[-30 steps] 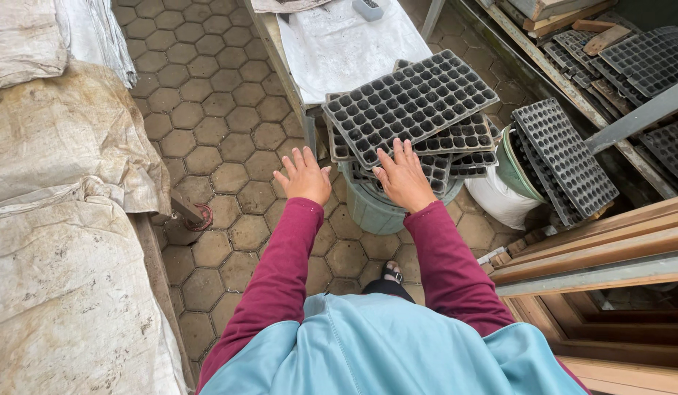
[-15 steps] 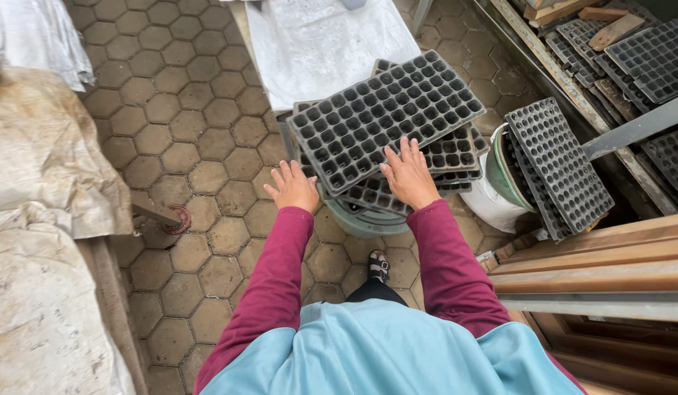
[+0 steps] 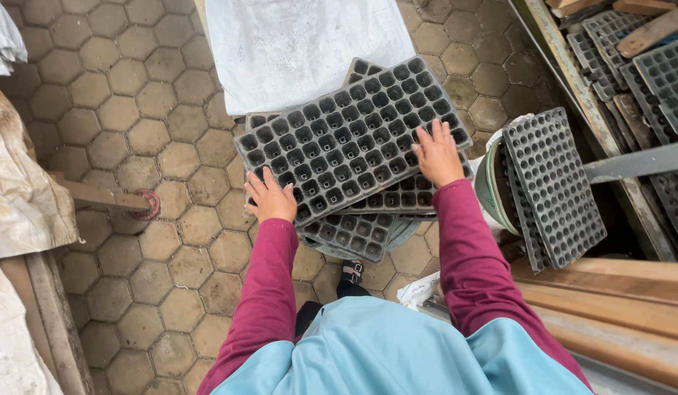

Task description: The person scoops soil from a pile on a white sheet and fills the cells of a seed-starting tray using a white plastic scoop. The person works methodically across the tray, filling each compartment with soil.

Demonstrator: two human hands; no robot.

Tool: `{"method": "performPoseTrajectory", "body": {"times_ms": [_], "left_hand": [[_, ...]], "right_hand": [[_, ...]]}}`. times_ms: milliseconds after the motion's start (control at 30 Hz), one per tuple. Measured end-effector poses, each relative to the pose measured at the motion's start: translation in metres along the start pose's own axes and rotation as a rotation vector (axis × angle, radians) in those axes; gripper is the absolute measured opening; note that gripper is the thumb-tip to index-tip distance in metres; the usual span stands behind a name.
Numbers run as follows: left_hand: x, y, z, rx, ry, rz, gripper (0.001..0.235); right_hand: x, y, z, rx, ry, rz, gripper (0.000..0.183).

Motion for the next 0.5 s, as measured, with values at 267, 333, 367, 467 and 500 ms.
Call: {"method": "performPoseTrajectory", "body": {"times_ms": [267,333,367,467,500], "left_hand": [[0.012,0.023,0.031,-0.087,-0.099,-0.051,0.078],[0.015,0.028,0.035,-0.149,-0.063,-0.054,0.079],[0.017,0.029,0.036,-0.18,-0.032,-0.055,0.078],[0.024,0.032,0.037,-0.273,0.061,-0.085,0.078],[0.028,0.034,0.035,-0.304,0.093,-0.101,0.078]], "right_hand": [[0.008,-0.079,0.07,-0.044,-0.042,-0.006,0.045],[0.012,-0.096,0.081,-0.021,-0.036,-0.016,0.046],[0.013,-0.104,0.086,-0.009,-0.032,-0.019,0.047],[0.016,-0.122,0.098,0.024,-0.003,0.011,0.049],[0.018,-0.127,0.101,0.035,0.01,0.027,0.049]]}}
Point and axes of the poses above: each hand's wrist, its own z-axis towards the middle knuckle, its own x-axis out of the palm, y = z × x, the point moved 8 cm from there along z, towards the middle knuckle, and after that the axes turned 7 degrees about z, right-handed, at the moved point
